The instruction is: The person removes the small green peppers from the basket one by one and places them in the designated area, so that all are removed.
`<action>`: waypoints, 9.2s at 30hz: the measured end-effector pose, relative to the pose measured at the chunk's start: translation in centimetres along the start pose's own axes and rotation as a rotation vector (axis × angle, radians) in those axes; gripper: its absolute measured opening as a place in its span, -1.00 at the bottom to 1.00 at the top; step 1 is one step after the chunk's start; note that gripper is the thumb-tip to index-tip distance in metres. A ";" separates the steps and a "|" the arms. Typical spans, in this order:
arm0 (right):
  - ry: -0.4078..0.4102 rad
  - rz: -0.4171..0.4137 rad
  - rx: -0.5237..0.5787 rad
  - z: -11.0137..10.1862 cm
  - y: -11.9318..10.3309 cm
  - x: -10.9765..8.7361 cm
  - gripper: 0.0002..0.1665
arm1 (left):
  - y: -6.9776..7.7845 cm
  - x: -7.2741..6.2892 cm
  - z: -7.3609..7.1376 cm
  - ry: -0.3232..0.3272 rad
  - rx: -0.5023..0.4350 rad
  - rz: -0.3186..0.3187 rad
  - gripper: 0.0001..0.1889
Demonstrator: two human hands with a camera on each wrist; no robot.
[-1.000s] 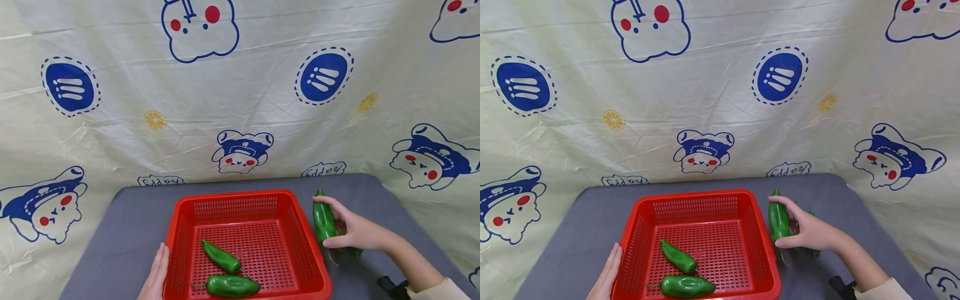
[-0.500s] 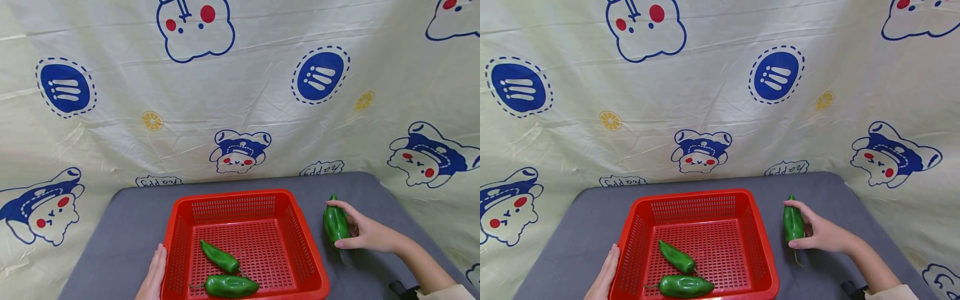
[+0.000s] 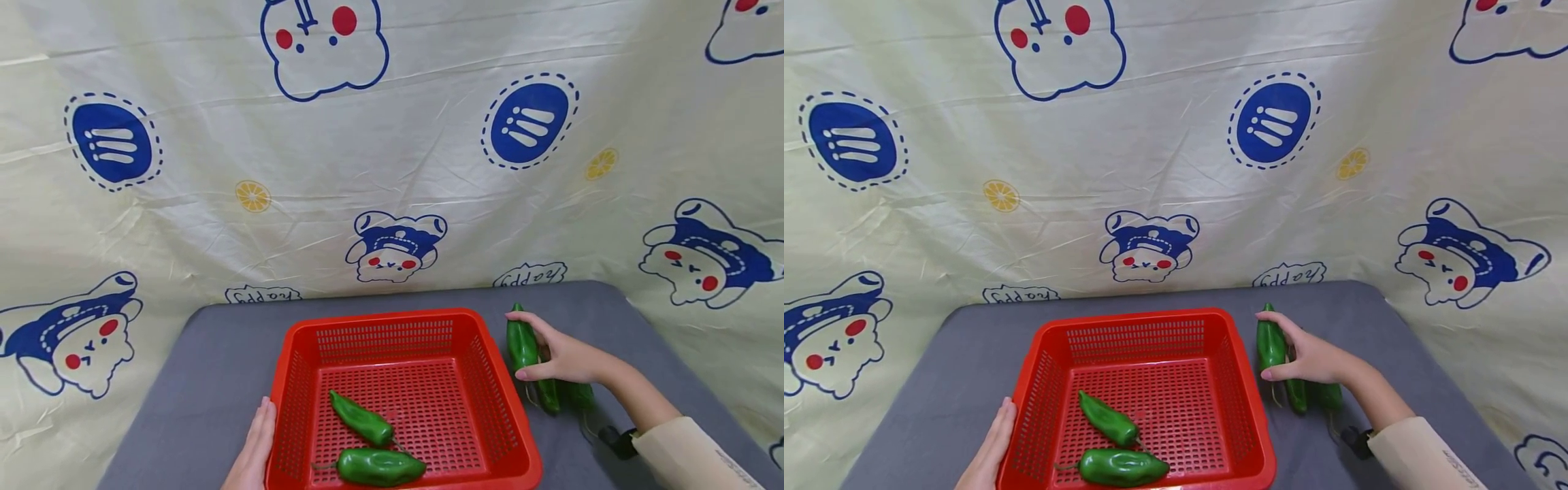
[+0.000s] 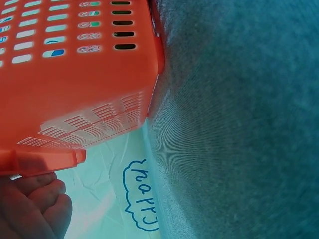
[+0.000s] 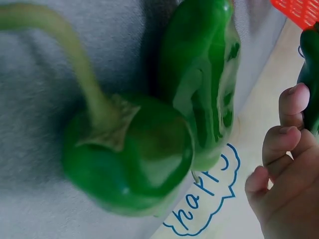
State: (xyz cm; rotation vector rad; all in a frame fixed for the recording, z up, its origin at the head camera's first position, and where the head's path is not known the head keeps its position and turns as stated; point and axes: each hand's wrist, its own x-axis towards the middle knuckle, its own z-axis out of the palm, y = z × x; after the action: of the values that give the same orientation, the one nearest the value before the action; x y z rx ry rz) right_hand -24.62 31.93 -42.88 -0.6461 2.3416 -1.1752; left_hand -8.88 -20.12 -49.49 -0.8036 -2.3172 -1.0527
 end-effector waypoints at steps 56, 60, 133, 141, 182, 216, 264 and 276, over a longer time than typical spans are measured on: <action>0.249 0.030 -0.433 -1.4 -4.4 2.1 -0.12 | -0.1 0.0 0.1 0.002 0.008 -0.009 0.04; 0.288 -0.005 -0.429 -1.5 -5.5 2.1 -0.11 | -0.3 -0.2 0.3 0.005 0.011 -0.028 0.04; -0.337 -0.221 -0.396 12.1 -16.3 12.2 -0.15 | -0.3 -0.1 0.3 0.025 -0.005 -0.021 0.04; -0.441 -0.234 -0.450 13.5 -15.3 13.9 -0.09 | -0.8 -0.3 0.7 0.042 0.015 -0.016 0.09; -0.672 -0.093 -0.653 17.4 -15.7 15.8 -0.02 | 0.0 -0.2 0.2 0.014 0.008 -0.029 -0.02; -0.376 -0.166 -0.391 11.9 -17.0 14.5 -0.02 | -0.2 -0.4 0.3 0.020 0.013 -0.052 0.05; 0.084 -0.083 -0.083 -2.7 -7.0 0.7 0.15 | -0.6 -0.1 0.2 -0.002 -0.005 0.000 0.01; 0.137 -0.004 -0.087 -2.9 -3.6 0.5 0.17 | -0.9 -0.4 0.6 0.011 0.011 -0.047 0.06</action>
State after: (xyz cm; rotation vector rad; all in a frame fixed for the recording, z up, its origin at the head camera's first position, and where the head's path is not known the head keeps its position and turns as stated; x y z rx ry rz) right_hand -25.90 31.54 -38.43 -0.6184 2.5189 -1.1576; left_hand -9.28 -20.28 -50.59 -0.7403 -2.3411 -1.0614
